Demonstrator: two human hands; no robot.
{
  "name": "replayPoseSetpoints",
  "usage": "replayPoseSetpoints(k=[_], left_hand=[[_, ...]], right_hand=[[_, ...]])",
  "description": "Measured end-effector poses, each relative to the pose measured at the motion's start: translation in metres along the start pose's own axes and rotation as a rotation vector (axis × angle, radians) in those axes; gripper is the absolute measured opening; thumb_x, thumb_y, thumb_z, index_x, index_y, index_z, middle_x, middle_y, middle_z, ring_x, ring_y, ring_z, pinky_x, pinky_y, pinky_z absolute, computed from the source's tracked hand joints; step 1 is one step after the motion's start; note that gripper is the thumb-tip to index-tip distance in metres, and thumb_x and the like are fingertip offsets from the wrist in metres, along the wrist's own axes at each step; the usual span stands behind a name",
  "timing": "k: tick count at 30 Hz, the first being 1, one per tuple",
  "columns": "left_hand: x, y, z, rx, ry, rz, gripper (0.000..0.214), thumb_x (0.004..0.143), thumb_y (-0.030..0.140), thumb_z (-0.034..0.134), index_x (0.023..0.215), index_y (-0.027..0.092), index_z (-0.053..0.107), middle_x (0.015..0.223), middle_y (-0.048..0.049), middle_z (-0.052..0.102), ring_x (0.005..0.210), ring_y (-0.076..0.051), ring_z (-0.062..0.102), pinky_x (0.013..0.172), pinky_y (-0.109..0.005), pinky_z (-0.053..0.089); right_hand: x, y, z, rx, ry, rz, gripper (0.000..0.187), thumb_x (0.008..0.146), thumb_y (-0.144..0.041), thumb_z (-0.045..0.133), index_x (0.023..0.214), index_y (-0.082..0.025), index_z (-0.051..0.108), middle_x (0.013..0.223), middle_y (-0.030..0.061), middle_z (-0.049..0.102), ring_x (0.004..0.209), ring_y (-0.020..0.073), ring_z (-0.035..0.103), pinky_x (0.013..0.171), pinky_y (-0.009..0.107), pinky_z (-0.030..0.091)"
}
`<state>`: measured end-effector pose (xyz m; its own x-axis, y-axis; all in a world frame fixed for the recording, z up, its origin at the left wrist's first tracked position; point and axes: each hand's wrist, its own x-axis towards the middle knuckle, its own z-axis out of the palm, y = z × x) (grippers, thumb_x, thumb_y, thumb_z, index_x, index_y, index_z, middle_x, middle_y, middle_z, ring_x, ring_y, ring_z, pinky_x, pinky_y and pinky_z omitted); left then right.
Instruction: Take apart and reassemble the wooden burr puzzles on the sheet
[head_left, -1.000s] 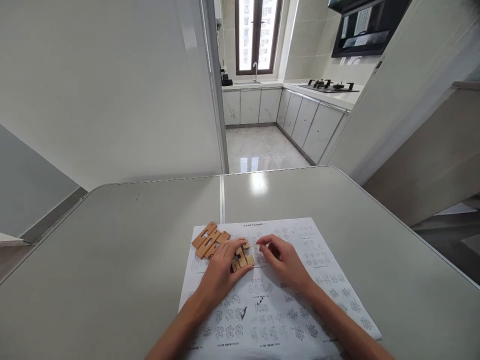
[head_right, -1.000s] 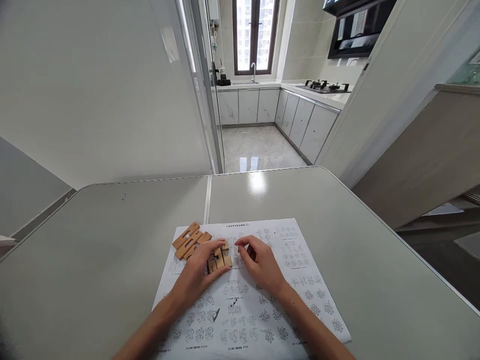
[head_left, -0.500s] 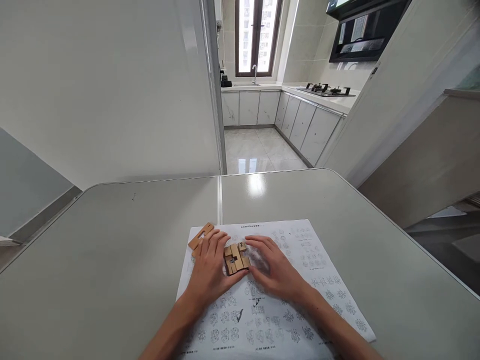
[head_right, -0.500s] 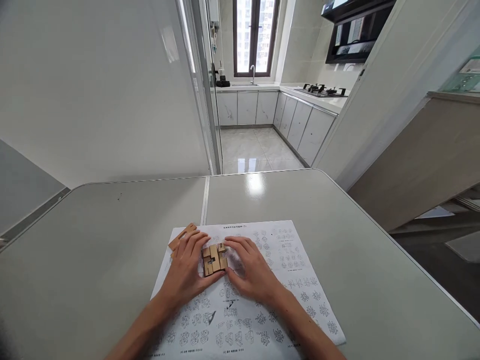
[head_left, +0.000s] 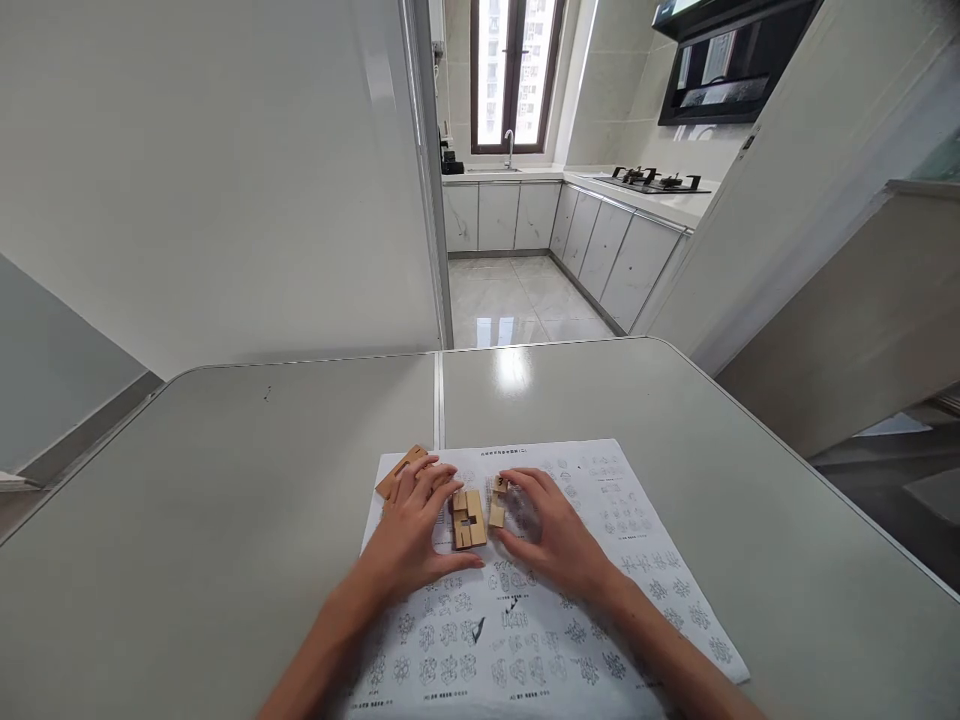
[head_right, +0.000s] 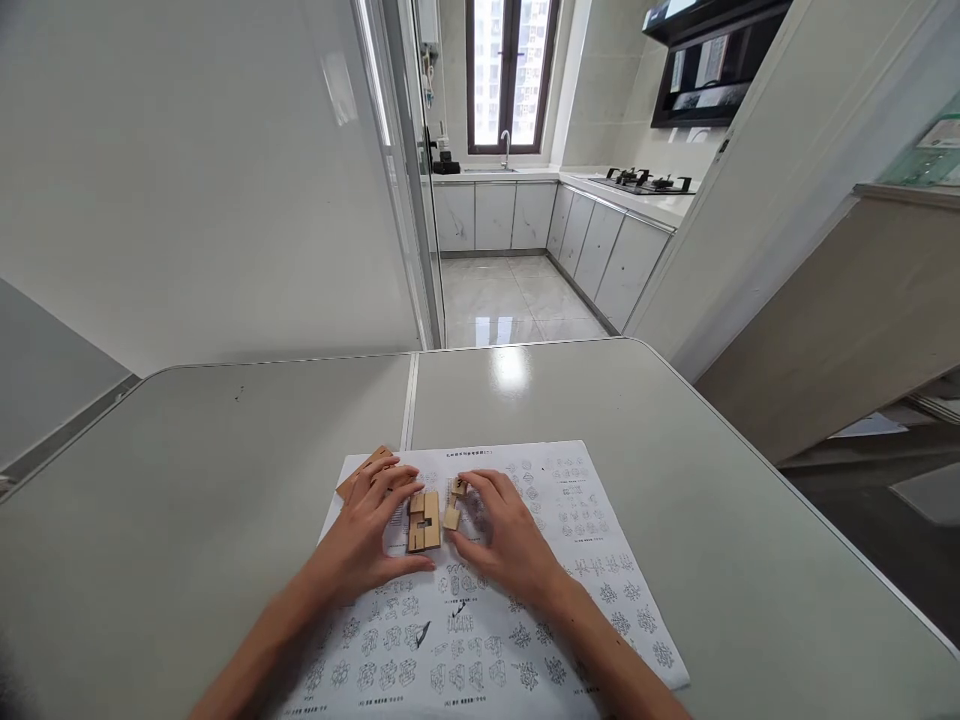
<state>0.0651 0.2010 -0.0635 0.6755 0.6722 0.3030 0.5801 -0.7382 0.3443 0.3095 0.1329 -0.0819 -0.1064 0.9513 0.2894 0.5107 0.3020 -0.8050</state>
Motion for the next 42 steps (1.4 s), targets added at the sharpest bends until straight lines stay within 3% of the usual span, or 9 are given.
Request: replayPoseSetpoints(k=[3, 7, 12, 22, 26, 29, 36, 42], left_hand=[[0.001, -0.004, -0.012, -0.040, -0.024, 0.030, 0.063, 0.075, 0.056, 0.088, 0.126, 0.027, 0.063, 0.140, -0.0118, 0.064, 0.147, -0.041, 0.042, 0.120, -0.063, 0.038], [0.002, 0.003, -0.019, -0.179, 0.006, 0.016, 0.065, 0.083, 0.047, 0.085, 0.137, 0.028, 0.055, 0.135, -0.0111, 0.065, 0.133, -0.034, 0.057, 0.115, -0.056, 0.046], [0.000, 0.023, -0.008, -0.316, 0.034, -0.056, 0.065, 0.085, 0.031, 0.084, 0.139, 0.030, 0.048, 0.133, -0.0078, 0.066, 0.121, -0.028, 0.065, 0.102, -0.044, 0.055], [-0.003, 0.045, 0.012, -0.459, 0.022, -0.100, 0.068, 0.081, 0.025, 0.086, 0.137, 0.032, 0.048, 0.120, -0.0022, 0.067, 0.087, -0.017, 0.064, 0.080, -0.031, 0.056], [-0.003, 0.047, 0.018, -0.483, 0.004, -0.123, 0.066, 0.082, 0.032, 0.086, 0.137, 0.031, 0.049, 0.120, -0.0029, 0.066, 0.079, -0.015, 0.062, 0.067, -0.027, 0.053], [-0.002, 0.046, 0.019, -0.475, 0.031, -0.149, 0.056, 0.085, 0.032, 0.082, 0.133, 0.029, 0.052, 0.113, -0.0019, 0.068, 0.075, -0.014, 0.063, 0.066, -0.026, 0.053], [-0.001, 0.046, 0.020, -0.402, 0.071, -0.146, 0.050, 0.086, 0.029, 0.079, 0.129, 0.027, 0.054, 0.113, -0.0024, 0.069, 0.077, -0.015, 0.067, 0.066, -0.027, 0.054], [0.000, 0.048, 0.020, -0.361, 0.055, -0.090, 0.056, 0.086, 0.035, 0.083, 0.132, 0.028, 0.052, 0.123, -0.0050, 0.067, 0.100, -0.021, 0.070, 0.079, -0.031, 0.057]], right_hand=[[0.000, -0.002, -0.002, 0.044, 0.042, 0.023, 0.061, 0.089, -0.022, 0.074, 0.145, -0.030, 0.052, 0.139, 0.0105, 0.057, 0.128, 0.0291, 0.059, 0.109, 0.047, 0.053], [0.002, -0.003, -0.003, 0.136, 0.085, 0.023, 0.054, 0.087, -0.025, 0.077, 0.137, -0.029, 0.057, 0.131, 0.0101, 0.059, 0.119, 0.0291, 0.062, 0.104, 0.047, 0.056], [0.003, 0.001, 0.001, 0.358, 0.111, 0.031, 0.051, 0.084, -0.026, 0.079, 0.130, -0.030, 0.058, 0.125, 0.0069, 0.056, 0.114, 0.0260, 0.064, 0.106, 0.045, 0.056], [0.004, 0.001, -0.002, 0.631, -0.006, 0.169, 0.046, 0.085, -0.032, 0.080, 0.126, -0.027, 0.059, 0.131, 0.0101, 0.067, 0.110, 0.0245, 0.068, 0.095, 0.041, 0.058], [0.001, 0.002, -0.001, 0.574, -0.029, 0.153, 0.043, 0.086, -0.034, 0.080, 0.123, -0.024, 0.062, 0.117, 0.0081, 0.072, 0.097, 0.0224, 0.069, 0.091, 0.040, 0.058], [-0.001, 0.000, 0.001, 0.447, -0.049, 0.129, 0.042, 0.084, -0.032, 0.081, 0.121, -0.024, 0.064, 0.102, 0.0047, 0.073, 0.088, 0.0209, 0.068, 0.085, 0.037, 0.058], [-0.003, -0.004, 0.000, 0.277, -0.034, 0.092, 0.044, 0.080, -0.037, 0.086, 0.117, -0.025, 0.065, 0.096, 0.0022, 0.071, 0.082, 0.0199, 0.064, 0.079, 0.034, 0.055], [-0.004, -0.004, 0.001, 0.189, -0.064, 0.111, 0.017, 0.090, -0.029, 0.075, 0.104, -0.025, 0.068, 0.092, 0.0018, 0.071, 0.077, 0.0188, 0.061, 0.067, 0.030, 0.051]])
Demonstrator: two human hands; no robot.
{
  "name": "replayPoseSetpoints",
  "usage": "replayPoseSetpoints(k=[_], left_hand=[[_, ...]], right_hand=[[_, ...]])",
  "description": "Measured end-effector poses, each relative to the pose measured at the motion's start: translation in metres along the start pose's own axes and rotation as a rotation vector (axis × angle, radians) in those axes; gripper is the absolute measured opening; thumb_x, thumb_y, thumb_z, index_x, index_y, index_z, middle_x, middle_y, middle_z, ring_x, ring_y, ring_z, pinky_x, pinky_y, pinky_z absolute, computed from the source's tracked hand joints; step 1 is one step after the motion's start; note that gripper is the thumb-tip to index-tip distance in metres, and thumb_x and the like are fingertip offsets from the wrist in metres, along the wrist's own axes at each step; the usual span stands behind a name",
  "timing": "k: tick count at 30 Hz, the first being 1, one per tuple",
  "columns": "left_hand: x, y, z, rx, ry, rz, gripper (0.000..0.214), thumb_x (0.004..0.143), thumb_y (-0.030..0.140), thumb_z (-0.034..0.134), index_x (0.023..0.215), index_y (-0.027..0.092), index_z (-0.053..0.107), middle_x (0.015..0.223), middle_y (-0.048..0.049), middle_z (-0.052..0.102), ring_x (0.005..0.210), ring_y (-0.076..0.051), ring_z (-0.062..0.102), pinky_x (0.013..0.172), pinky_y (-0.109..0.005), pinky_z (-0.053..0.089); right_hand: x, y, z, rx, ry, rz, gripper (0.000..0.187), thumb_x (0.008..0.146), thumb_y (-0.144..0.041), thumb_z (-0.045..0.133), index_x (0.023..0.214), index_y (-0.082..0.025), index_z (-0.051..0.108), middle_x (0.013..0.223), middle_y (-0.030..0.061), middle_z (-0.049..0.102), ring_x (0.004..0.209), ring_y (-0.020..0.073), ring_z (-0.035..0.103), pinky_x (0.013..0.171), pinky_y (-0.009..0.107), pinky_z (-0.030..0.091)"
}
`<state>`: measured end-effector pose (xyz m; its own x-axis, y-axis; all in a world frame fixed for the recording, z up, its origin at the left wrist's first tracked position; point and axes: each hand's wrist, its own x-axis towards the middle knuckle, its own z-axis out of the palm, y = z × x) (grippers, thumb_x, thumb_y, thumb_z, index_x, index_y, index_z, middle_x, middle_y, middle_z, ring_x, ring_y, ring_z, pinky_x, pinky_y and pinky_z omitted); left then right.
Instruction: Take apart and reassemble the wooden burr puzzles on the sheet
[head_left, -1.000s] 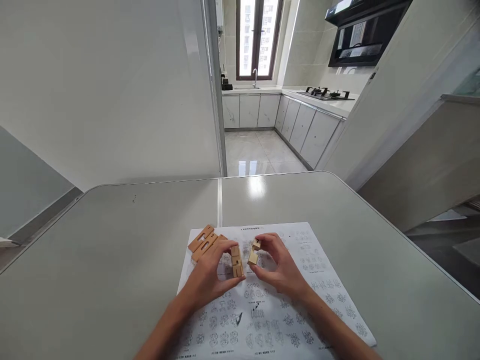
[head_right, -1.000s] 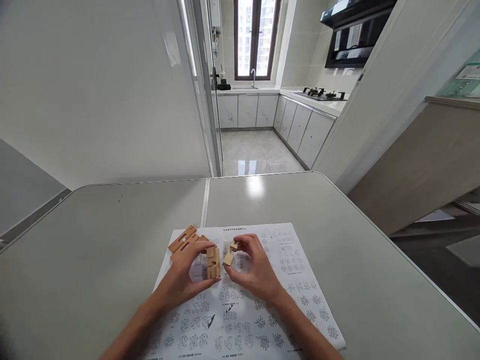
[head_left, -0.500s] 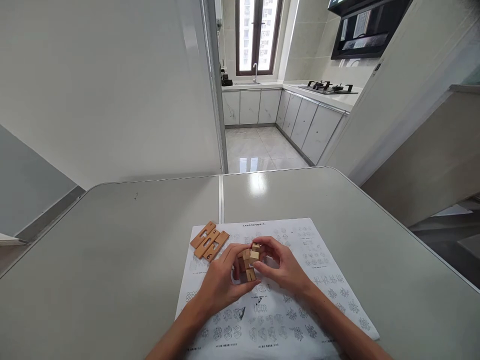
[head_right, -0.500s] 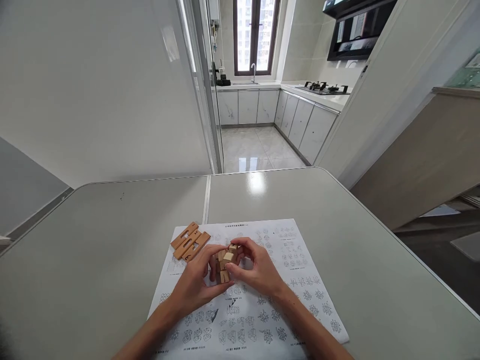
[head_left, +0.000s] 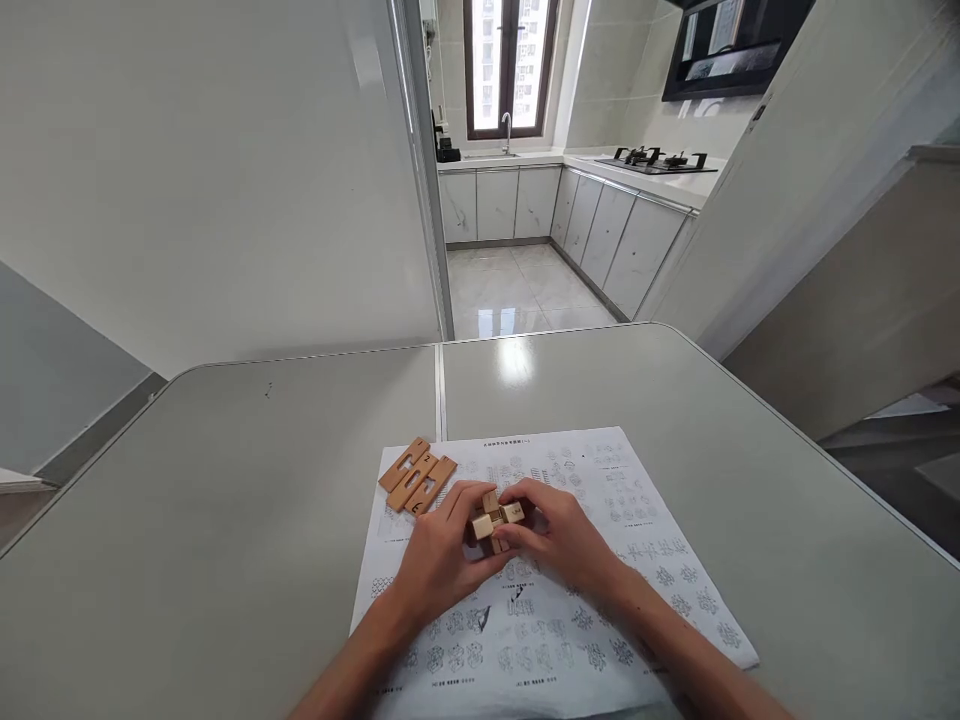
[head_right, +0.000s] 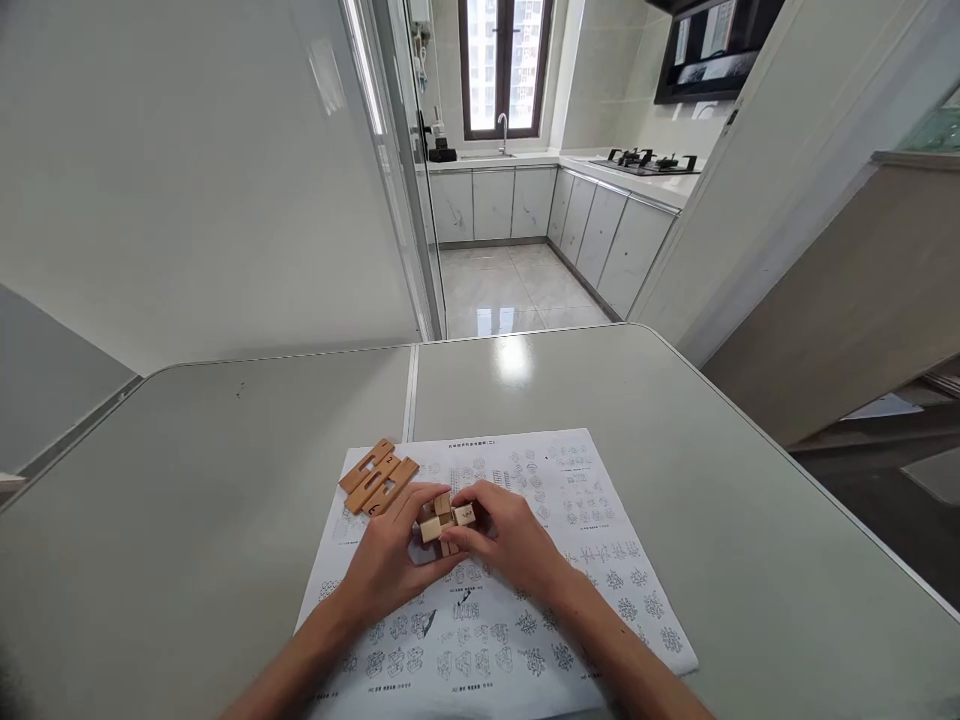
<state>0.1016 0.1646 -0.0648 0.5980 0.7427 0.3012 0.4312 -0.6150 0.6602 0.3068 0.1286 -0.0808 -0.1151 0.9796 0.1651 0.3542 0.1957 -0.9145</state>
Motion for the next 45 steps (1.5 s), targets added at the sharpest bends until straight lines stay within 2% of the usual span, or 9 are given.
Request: replayPoseSetpoints(k=[7, 13, 17, 22, 27, 31, 34, 39, 45], left_hand=[[0.001, 0.001, -0.002, -0.049, -0.011, -0.029, 0.056, 0.085, 0.034, 0.084, 0.132, 0.029, 0.053, 0.123, -0.0054, 0.067, 0.103, -0.022, 0.068, 0.078, -0.031, 0.058], [0.001, 0.001, -0.002, -0.100, 0.026, -0.124, 0.060, 0.083, 0.041, 0.084, 0.133, 0.027, 0.054, 0.106, -0.0014, 0.067, 0.072, -0.014, 0.062, 0.066, -0.028, 0.057], [0.001, -0.001, -0.001, -0.108, 0.030, -0.142, 0.061, 0.082, 0.041, 0.085, 0.133, 0.027, 0.055, 0.103, -0.0009, 0.068, 0.071, -0.014, 0.062, 0.063, -0.027, 0.056], [0.002, -0.001, -0.001, -0.098, 0.054, -0.161, 0.061, 0.082, 0.041, 0.085, 0.133, 0.026, 0.056, 0.097, 0.0000, 0.067, 0.068, -0.014, 0.062, 0.060, -0.026, 0.054], [0.001, 0.000, -0.002, -0.111, 0.048, -0.183, 0.061, 0.083, 0.045, 0.084, 0.133, 0.025, 0.056, 0.102, -0.0019, 0.069, 0.070, -0.014, 0.063, 0.059, -0.027, 0.054], [0.001, -0.001, -0.002, -0.112, 0.032, -0.177, 0.061, 0.083, 0.044, 0.084, 0.133, 0.024, 0.055, 0.101, -0.0027, 0.068, 0.070, -0.014, 0.062, 0.061, -0.028, 0.055], [0.001, -0.002, -0.003, -0.102, 0.015, -0.147, 0.060, 0.084, 0.045, 0.084, 0.133, 0.025, 0.055, 0.105, -0.0037, 0.068, 0.075, -0.016, 0.065, 0.064, -0.029, 0.056], [0.001, -0.002, -0.003, -0.030, -0.004, -0.044, 0.061, 0.082, 0.036, 0.086, 0.134, 0.028, 0.054, 0.121, -0.0060, 0.069, 0.104, -0.025, 0.069, 0.084, -0.035, 0.058], [0.000, -0.002, -0.001, -0.002, -0.023, -0.001, 0.061, 0.084, 0.036, 0.084, 0.136, 0.028, 0.053, 0.125, -0.0082, 0.069, 0.104, -0.025, 0.071, 0.083, -0.036, 0.059]], right_hand=[[0.002, 0.002, -0.001, 0.176, -0.036, 0.059, 0.020, 0.092, -0.030, 0.074, 0.111, -0.025, 0.068, 0.096, 0.0015, 0.075, 0.085, 0.0188, 0.068, 0.076, 0.031, 0.055], [0.004, -0.003, -0.007, 0.339, -0.082, 0.110, 0.024, 0.095, -0.031, 0.070, 0.118, -0.026, 0.068, 0.112, 0.0048, 0.075, 0.091, 0.0185, 0.071, 0.079, 0.032, 0.058], [0.005, -0.003, -0.009, 0.394, -0.089, 0.117, 0.022, 0.095, -0.034, 0.072, 0.115, -0.026, 0.069, 0.112, 0.0053, 0.075, 0.088, 0.0185, 0.072, 0.081, 0.035, 0.060], [0.006, -0.002, -0.010, 0.410, -0.085, 0.056, 0.025, 0.097, -0.041, 0.069, 0.118, -0.027, 0.073, 0.133, 0.0082, 0.064, 0.098, 0.0198, 0.072, 0.088, 0.039, 0.062], [0.005, -0.005, -0.012, 0.415, -0.079, 0.111, 0.030, 0.097, -0.039, 0.071, 0.124, -0.026, 0.070, 0.114, 0.0061, 0.072, 0.092, 0.0199, 0.074, 0.086, 0.039, 0.062], [0.005, -0.006, -0.012, 0.350, -0.022, 0.072, 0.020, 0.093, -0.036, 0.074, 0.108, -0.023, 0.070, 0.097, 0.0042, 0.074, 0.085, 0.0197, 0.072, 0.080, 0.037, 0.061], [0.004, -0.006, -0.011, 0.245, 0.014, 0.002, 0.017, 0.093, -0.036, 0.075, 0.106, -0.025, 0.072, 0.098, 0.0046, 0.074, 0.086, 0.0200, 0.070, 0.080, 0.037, 0.061], [0.003, -0.003, -0.007, 0.150, 0.029, -0.049, 0.014, 0.094, -0.036, 0.073, 0.106, -0.029, 0.076, 0.102, 0.0050, 0.073, 0.089, 0.0221, 0.069, 0.076, 0.037, 0.062], [0.003, -0.003, -0.007, 0.137, 0.052, 0.015, 0.017, 0.094, -0.039, 0.073, 0.106, -0.027, 0.076, 0.102, 0.0056, 0.075, 0.087, 0.0217, 0.069, 0.070, 0.035, 0.060]])
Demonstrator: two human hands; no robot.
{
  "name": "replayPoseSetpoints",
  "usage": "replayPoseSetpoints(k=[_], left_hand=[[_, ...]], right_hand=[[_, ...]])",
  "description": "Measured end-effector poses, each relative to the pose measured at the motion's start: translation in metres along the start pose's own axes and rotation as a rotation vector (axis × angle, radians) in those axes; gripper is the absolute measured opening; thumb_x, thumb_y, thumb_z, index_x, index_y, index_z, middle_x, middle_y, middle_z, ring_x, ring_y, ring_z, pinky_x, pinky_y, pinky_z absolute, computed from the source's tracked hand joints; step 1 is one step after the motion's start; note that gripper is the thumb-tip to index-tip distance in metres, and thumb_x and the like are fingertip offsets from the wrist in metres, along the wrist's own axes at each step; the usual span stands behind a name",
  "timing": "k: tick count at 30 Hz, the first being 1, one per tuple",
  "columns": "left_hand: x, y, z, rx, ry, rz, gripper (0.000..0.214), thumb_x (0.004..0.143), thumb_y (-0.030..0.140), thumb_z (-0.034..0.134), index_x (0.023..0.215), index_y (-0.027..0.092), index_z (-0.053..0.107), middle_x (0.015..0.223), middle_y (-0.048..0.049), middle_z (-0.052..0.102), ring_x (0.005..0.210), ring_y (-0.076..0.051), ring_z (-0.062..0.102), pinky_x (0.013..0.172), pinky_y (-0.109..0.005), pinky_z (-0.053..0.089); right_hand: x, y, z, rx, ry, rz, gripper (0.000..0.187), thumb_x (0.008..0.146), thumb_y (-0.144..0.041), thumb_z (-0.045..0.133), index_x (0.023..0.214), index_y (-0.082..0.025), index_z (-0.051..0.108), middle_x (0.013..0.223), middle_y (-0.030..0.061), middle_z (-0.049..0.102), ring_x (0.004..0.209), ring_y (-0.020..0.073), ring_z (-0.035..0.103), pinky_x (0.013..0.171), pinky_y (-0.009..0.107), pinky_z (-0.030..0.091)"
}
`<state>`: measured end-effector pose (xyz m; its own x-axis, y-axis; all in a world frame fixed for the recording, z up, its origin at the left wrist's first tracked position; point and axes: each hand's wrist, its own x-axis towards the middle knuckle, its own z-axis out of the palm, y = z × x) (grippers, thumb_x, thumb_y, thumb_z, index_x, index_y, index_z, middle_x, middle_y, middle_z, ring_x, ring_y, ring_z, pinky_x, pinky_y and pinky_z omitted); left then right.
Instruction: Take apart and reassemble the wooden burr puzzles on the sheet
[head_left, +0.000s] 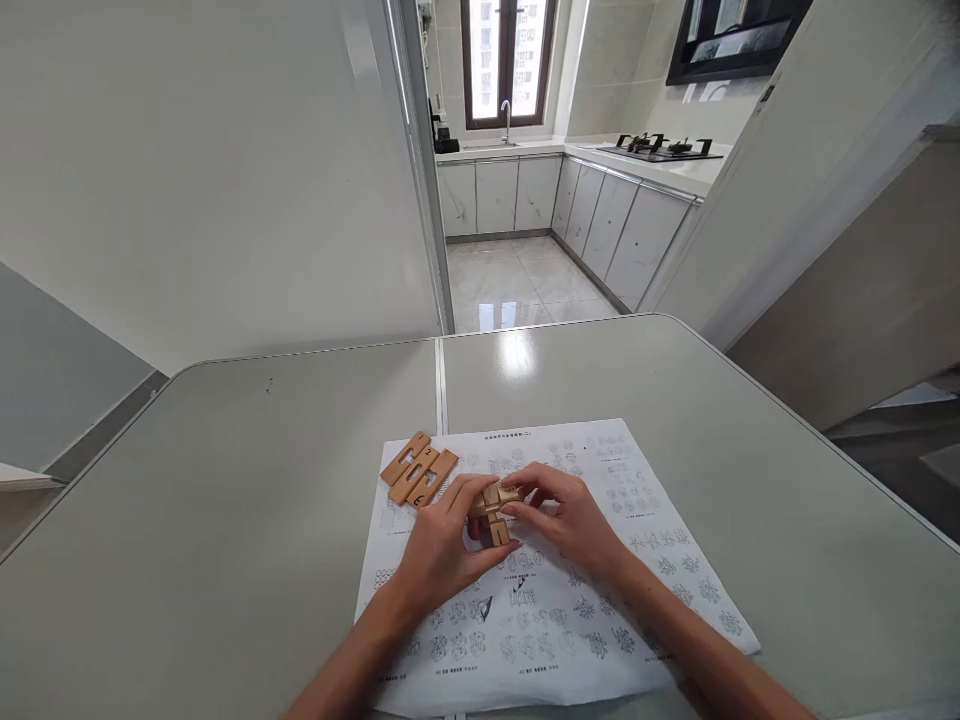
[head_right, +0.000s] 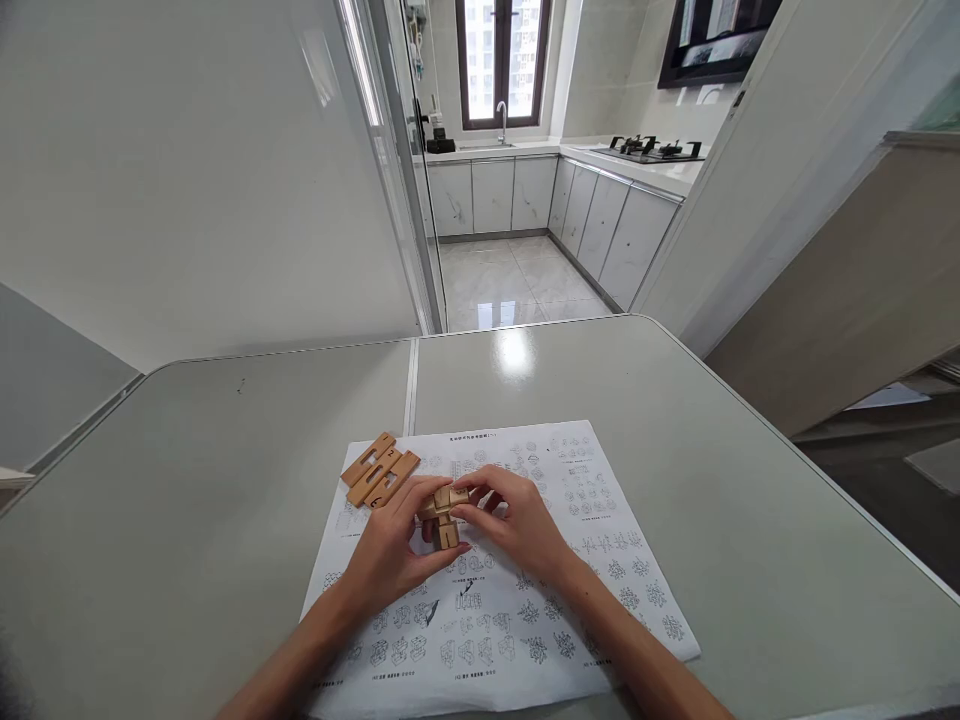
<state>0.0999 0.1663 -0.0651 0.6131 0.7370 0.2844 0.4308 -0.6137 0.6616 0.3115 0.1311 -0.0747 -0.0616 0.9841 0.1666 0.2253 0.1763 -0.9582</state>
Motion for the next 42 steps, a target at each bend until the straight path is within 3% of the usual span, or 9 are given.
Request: replayPoseSetpoints(k=[7, 18, 22, 28, 31, 34, 42], left_hand=[[-0.0010, 0.0004, -0.0003, 0.017, 0.009, 0.066, 0.066, 0.086, 0.033, 0.083, 0.142, 0.029, 0.048, 0.132, -0.0099, 0.066, 0.119, -0.028, 0.068, 0.094, -0.041, 0.060], [-0.0012, 0.0019, -0.0014, -0.018, -0.027, 0.063, 0.065, 0.086, 0.034, 0.082, 0.142, 0.031, 0.049, 0.135, -0.0095, 0.066, 0.116, -0.027, 0.071, 0.091, -0.039, 0.062], [-0.0007, 0.0033, -0.0012, -0.016, 0.000, 0.051, 0.066, 0.084, 0.032, 0.084, 0.140, 0.030, 0.050, 0.132, -0.0087, 0.066, 0.113, -0.026, 0.070, 0.089, -0.037, 0.062], [0.0002, 0.0019, 0.0000, -0.150, 0.146, -0.177, 0.060, 0.081, 0.040, 0.086, 0.132, 0.027, 0.057, 0.115, -0.0055, 0.069, 0.066, -0.013, 0.061, 0.055, -0.026, 0.055], [0.0025, 0.0012, -0.0008, -0.217, 0.249, -0.252, 0.059, 0.081, 0.043, 0.085, 0.130, 0.025, 0.058, 0.121, -0.0073, 0.068, 0.064, -0.010, 0.058, 0.050, -0.024, 0.052], [0.0051, 0.0012, -0.0023, -0.253, 0.313, -0.306, 0.059, 0.080, 0.046, 0.085, 0.129, 0.024, 0.060, 0.117, -0.0069, 0.068, 0.063, -0.010, 0.057, 0.051, -0.023, 0.053], [0.0044, -0.0022, -0.0029, -0.268, 0.288, -0.319, 0.059, 0.082, 0.046, 0.085, 0.131, 0.025, 0.060, 0.111, -0.0056, 0.069, 0.069, -0.013, 0.062, 0.055, -0.023, 0.053]], right_hand=[[-0.0002, -0.0016, 0.0005, 0.026, -0.008, 0.062, 0.025, 0.094, -0.045, 0.072, 0.108, -0.024, 0.074, 0.083, 0.0020, 0.071, 0.071, 0.0178, 0.063, 0.065, 0.032, 0.054], [0.0005, 0.0017, -0.0002, 0.050, -0.024, 0.094, 0.033, 0.095, -0.054, 0.069, 0.109, -0.024, 0.071, 0.079, -0.0002, 0.064, 0.066, 0.0156, 0.058, 0.059, 0.028, 0.050], [0.0009, -0.0002, -0.0005, 0.058, -0.039, 0.108, 0.034, 0.097, -0.053, 0.066, 0.113, -0.023, 0.069, 0.088, 0.0023, 0.069, 0.071, 0.0170, 0.062, 0.062, 0.029, 0.052], [-0.0005, -0.0008, 0.0002, -0.041, 0.002, 0.031, 0.027, 0.103, -0.045, 0.059, 0.119, -0.024, 0.065, 0.110, 0.0078, 0.071, 0.081, 0.0194, 0.067, 0.062, 0.030, 0.055], [-0.0022, 0.0011, 0.0025, -0.189, -0.011, -0.088, 0.016, 0.103, -0.034, 0.059, 0.114, -0.026, 0.066, 0.110, 0.0077, 0.070, 0.082, 0.0202, 0.067, 0.065, 0.033, 0.057], [-0.0041, 0.0024, 0.0050, -0.314, -0.048, -0.196, 0.021, 0.100, -0.025, 0.062, 0.120, -0.028, 0.067, 0.117, 0.0086, 0.068, 0.092, 0.0226, 0.069, 0.076, 0.038, 0.059], [-0.0074, 0.0030, 0.0047, -0.455, -0.172, -0.301, 0.038, 0.091, -0.020, 0.076, 0.126, -0.032, 0.067, 0.144, 0.0110, 0.054, 0.129, 0.0318, 0.056, 0.096, 0.048, 0.060]])
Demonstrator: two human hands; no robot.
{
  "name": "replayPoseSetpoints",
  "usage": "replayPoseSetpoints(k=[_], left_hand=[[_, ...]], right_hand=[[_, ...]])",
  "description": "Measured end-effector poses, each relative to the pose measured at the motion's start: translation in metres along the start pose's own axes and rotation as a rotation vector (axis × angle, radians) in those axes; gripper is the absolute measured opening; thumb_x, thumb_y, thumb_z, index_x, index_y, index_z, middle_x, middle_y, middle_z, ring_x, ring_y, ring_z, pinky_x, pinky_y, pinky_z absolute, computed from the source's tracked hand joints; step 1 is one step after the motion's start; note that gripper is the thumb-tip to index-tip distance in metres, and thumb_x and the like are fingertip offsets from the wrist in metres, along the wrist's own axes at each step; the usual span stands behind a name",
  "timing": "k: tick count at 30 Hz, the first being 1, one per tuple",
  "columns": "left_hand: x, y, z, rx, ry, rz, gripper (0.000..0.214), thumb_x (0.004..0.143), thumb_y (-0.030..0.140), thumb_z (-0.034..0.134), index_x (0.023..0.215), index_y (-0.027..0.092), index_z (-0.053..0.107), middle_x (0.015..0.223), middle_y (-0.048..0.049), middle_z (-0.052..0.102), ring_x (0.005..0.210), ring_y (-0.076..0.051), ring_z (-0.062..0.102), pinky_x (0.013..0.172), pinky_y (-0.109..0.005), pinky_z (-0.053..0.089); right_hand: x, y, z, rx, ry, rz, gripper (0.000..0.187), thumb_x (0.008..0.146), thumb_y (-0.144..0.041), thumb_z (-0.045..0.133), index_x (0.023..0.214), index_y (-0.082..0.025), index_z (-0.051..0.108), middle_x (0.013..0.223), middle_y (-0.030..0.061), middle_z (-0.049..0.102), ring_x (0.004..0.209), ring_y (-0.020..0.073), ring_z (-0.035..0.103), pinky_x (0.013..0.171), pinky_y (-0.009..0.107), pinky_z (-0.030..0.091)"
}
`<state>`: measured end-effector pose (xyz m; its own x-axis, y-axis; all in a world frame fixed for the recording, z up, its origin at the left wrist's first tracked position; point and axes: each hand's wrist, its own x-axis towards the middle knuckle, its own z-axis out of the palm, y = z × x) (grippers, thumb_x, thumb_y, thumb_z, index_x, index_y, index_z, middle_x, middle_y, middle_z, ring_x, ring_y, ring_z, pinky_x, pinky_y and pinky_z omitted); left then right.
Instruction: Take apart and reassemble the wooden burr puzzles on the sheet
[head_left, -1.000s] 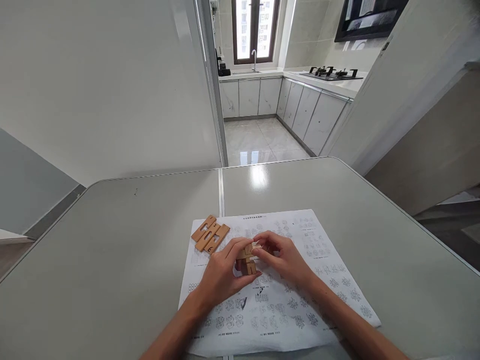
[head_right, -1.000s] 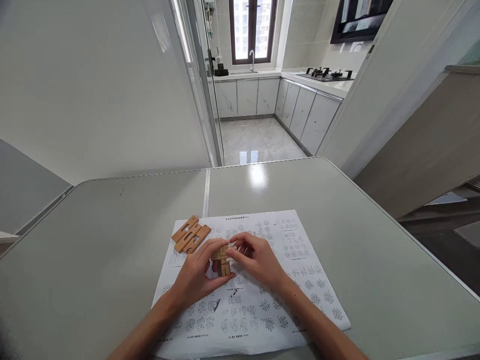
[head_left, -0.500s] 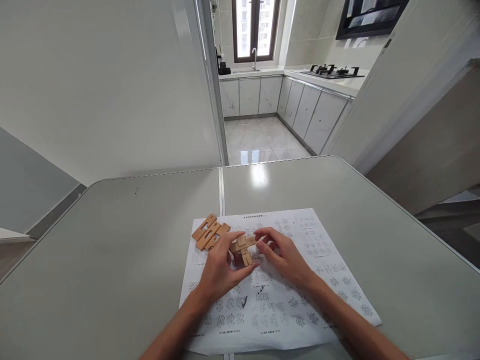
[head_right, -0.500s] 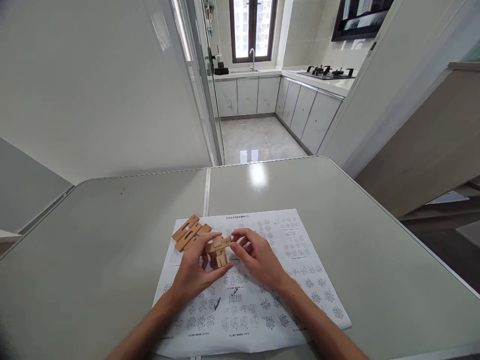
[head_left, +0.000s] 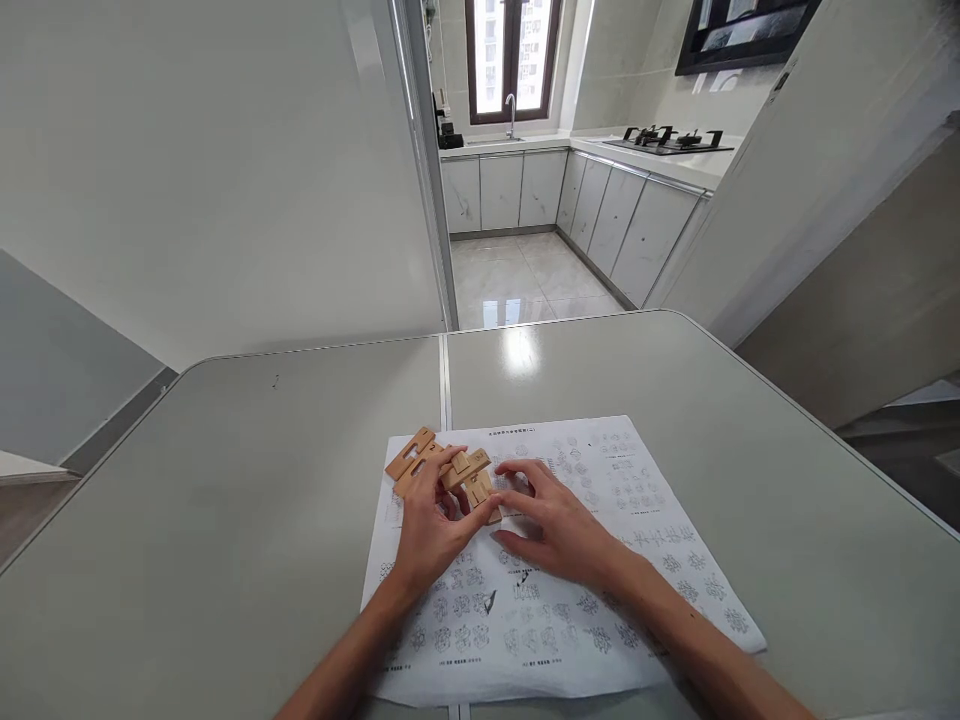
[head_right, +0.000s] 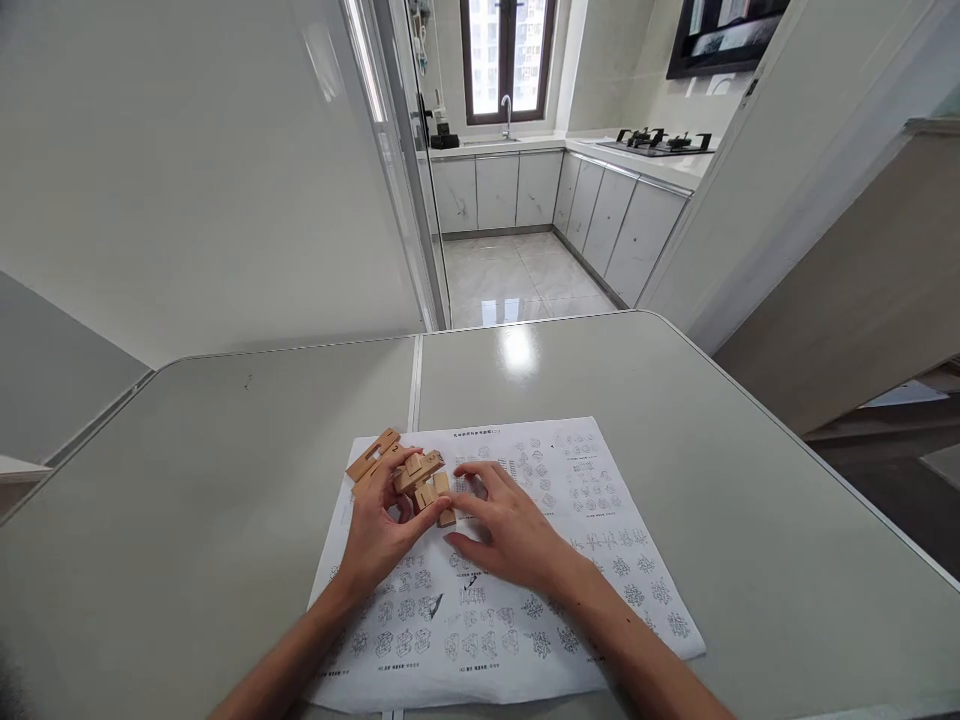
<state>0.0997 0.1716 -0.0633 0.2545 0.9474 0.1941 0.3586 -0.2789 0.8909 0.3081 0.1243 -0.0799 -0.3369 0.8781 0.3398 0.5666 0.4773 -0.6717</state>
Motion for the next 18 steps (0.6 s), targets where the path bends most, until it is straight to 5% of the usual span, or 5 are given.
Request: replayPoseSetpoints(k=[10, 14, 18], left_hand=[[0.000, 0.001, 0.001, -0.002, -0.010, 0.018, 0.058, 0.082, 0.045, 0.085, 0.130, 0.026, 0.059, 0.115, -0.0063, 0.068, 0.064, -0.012, 0.061, 0.053, -0.025, 0.052], [0.000, 0.000, 0.001, -0.004, -0.016, 0.024, 0.058, 0.082, 0.045, 0.084, 0.130, 0.025, 0.059, 0.107, -0.0049, 0.068, 0.061, -0.011, 0.058, 0.052, -0.024, 0.051], [-0.001, -0.001, 0.001, 0.007, -0.012, 0.044, 0.059, 0.081, 0.043, 0.086, 0.131, 0.026, 0.059, 0.118, -0.0066, 0.066, 0.062, -0.010, 0.057, 0.050, -0.024, 0.052]], right_hand=[[0.001, 0.006, 0.001, 0.179, 0.024, 0.101, 0.023, 0.095, -0.020, 0.072, 0.116, -0.030, 0.067, 0.151, 0.0090, 0.054, 0.135, 0.0310, 0.057, 0.108, 0.054, 0.054], [0.006, 0.006, -0.003, 0.433, 0.110, 0.202, 0.017, 0.095, -0.030, 0.075, 0.110, -0.028, 0.068, 0.146, 0.0092, 0.059, 0.136, 0.0302, 0.057, 0.114, 0.054, 0.048], [0.010, 0.007, -0.010, 0.854, 0.108, 0.328, 0.030, 0.091, -0.036, 0.080, 0.116, -0.030, 0.064, 0.141, 0.0079, 0.062, 0.126, 0.0266, 0.066, 0.110, 0.048, 0.053]])
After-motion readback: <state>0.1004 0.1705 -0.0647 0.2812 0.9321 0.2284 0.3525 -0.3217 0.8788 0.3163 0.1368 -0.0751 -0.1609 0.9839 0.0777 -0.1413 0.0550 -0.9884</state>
